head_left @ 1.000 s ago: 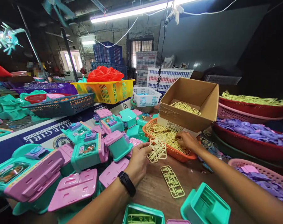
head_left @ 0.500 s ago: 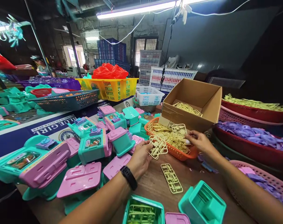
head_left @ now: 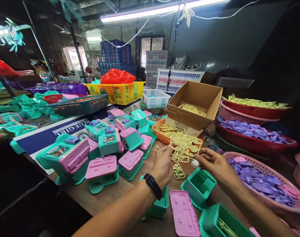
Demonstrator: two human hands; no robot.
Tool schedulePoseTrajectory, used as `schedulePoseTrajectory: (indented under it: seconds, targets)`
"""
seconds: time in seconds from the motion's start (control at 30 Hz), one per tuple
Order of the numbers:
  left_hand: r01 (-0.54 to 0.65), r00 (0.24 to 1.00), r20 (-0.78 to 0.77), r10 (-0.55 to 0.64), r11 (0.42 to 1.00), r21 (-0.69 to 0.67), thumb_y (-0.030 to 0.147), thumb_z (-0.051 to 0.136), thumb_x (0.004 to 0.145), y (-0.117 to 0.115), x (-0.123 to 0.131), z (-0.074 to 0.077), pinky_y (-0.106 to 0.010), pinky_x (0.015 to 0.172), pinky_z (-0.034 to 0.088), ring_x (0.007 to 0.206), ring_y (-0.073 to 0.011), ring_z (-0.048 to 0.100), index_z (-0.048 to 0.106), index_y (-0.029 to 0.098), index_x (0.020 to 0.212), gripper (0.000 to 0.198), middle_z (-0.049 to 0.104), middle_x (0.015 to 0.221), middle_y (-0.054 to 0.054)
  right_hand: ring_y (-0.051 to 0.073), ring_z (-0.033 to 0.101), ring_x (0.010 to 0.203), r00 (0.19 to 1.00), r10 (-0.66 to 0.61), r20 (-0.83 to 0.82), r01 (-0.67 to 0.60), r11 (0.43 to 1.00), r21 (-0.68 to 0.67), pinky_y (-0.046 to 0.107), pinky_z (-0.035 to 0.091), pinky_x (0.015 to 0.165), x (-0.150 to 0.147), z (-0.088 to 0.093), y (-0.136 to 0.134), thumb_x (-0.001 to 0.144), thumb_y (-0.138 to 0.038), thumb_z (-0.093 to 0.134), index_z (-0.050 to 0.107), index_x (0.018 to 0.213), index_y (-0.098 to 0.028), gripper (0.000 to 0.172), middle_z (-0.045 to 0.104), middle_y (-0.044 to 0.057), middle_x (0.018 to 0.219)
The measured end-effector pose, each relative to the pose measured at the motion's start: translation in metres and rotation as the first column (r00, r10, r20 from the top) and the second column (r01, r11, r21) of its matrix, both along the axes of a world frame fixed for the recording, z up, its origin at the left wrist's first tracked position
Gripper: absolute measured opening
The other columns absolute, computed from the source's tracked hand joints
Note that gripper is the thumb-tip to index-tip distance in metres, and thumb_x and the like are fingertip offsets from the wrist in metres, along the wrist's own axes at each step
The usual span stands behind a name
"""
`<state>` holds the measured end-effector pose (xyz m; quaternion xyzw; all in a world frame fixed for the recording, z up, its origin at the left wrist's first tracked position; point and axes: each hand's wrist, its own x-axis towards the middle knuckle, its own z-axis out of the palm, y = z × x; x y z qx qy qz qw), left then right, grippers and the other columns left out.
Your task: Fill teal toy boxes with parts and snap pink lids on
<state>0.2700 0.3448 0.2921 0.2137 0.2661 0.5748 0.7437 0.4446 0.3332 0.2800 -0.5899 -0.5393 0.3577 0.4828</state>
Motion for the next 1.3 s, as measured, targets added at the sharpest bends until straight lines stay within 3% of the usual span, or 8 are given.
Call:
schedulePoseTrajectory:
  seconds: [0.1,0.23,0.47,0.7,0.8,0.97,1.17,1.3]
  targets:
    - [-0.009,0.999,-0.039,0.007,0.999,-0.039,0.009,0.066,0.084,-0.013,0.004,0.007,-0.025,0.079,0.055,0.096,-0.0200,0.073,0.066,0.013,0.075,0.010,0.076,0.086,-0.009,0.020,0.060,0.061,0.992,-0.092,0.081,0.088,0.995,0.054,0.028,0.045,0.052,0.009,0.002,-0.010,0.054,-0.077,0.079,0.059,0.082,-0.023,0.064,0.065,0.004,0.069]
    - [-0.018,0.997,-0.070,0.020,0.999,0.029,0.012,0.067,0.084,-0.022,0.008,0.005,-0.024,0.078,0.053,0.089,-0.0180,0.072,0.064,0.013,0.080,0.005,0.075,0.084,-0.006,0.020,0.059,0.061,0.980,-0.007,0.197,-0.007,0.997,0.071,0.028,0.042,0.051,0.014,0.003,-0.026,0.068,-0.069,0.073,0.061,0.083,-0.023,0.050,0.064,0.003,0.069]
    - [-0.041,0.998,-0.052,0.042,0.999,0.032,0.007,0.053,0.088,-0.034,0.034,-0.005,-0.026,0.086,0.054,0.088,-0.0147,0.071,0.054,0.019,0.103,0.018,0.072,0.093,-0.001,0.021,0.062,0.070,0.986,0.080,0.147,-0.091,0.993,0.072,0.030,0.049,0.061,-0.004,0.007,-0.049,0.076,-0.086,0.062,0.061,0.087,-0.022,0.064,0.064,0.004,0.077]
    - [0.175,0.967,-0.213,-0.141,0.974,0.145,0.006,0.050,0.089,-0.040,0.044,-0.006,-0.027,0.092,0.053,0.097,-0.0163,0.069,0.056,0.021,0.105,0.023,0.072,0.110,-0.005,0.027,0.065,0.087,0.968,0.118,0.220,-0.144,0.984,0.105,0.035,0.054,0.075,0.034,0.012,-0.041,0.069,-0.077,0.077,0.060,0.097,-0.023,0.063,0.069,0.006,0.091]
    - [0.272,0.832,-0.552,-0.053,0.907,0.323,0.003,0.064,0.076,-0.038,0.035,-0.024,-0.030,0.101,0.049,0.107,-0.0228,0.065,0.062,0.020,0.098,0.028,0.071,0.110,-0.009,0.022,0.059,0.075,0.862,0.079,0.501,-0.169,0.976,0.136,0.031,0.046,0.066,0.064,0.015,-0.041,0.081,-0.068,0.067,0.060,0.090,-0.023,0.047,0.065,0.003,0.083]
    - [0.495,0.341,-0.904,0.260,0.768,0.407,0.004,0.075,0.068,-0.020,0.031,-0.056,-0.027,0.082,0.049,0.084,-0.0253,0.065,0.062,0.022,0.076,0.024,0.062,0.071,-0.003,0.020,0.058,0.070,0.708,0.184,0.681,-0.324,0.942,0.083,0.030,0.042,0.064,0.089,0.004,-0.038,0.092,-0.050,0.057,0.062,0.091,-0.024,0.027,0.065,0.001,0.079]
    - [0.713,0.228,-0.946,0.229,0.623,0.323,-0.007,0.060,0.066,0.023,0.027,-0.057,-0.024,0.057,0.027,0.050,-0.0112,0.039,0.046,0.017,0.046,0.035,0.037,0.044,0.005,0.021,0.060,0.073,0.583,0.290,0.759,-0.487,0.873,0.041,0.030,0.045,0.068,0.095,-0.024,-0.024,0.100,-0.037,0.047,0.060,0.099,-0.022,0.020,0.067,0.005,0.085]
    - [0.791,0.186,-0.945,0.267,0.529,0.305,-0.004,0.059,0.072,0.046,0.015,-0.052,-0.024,0.058,0.027,0.057,-0.0100,0.045,0.064,0.013,0.061,0.021,0.056,0.057,0.004,0.022,0.060,0.078,0.509,0.291,0.810,-0.533,0.846,0.031,0.031,0.043,0.070,0.094,-0.030,-0.017,0.102,-0.032,0.048,0.059,0.101,-0.021,0.016,0.065,0.006,0.088]
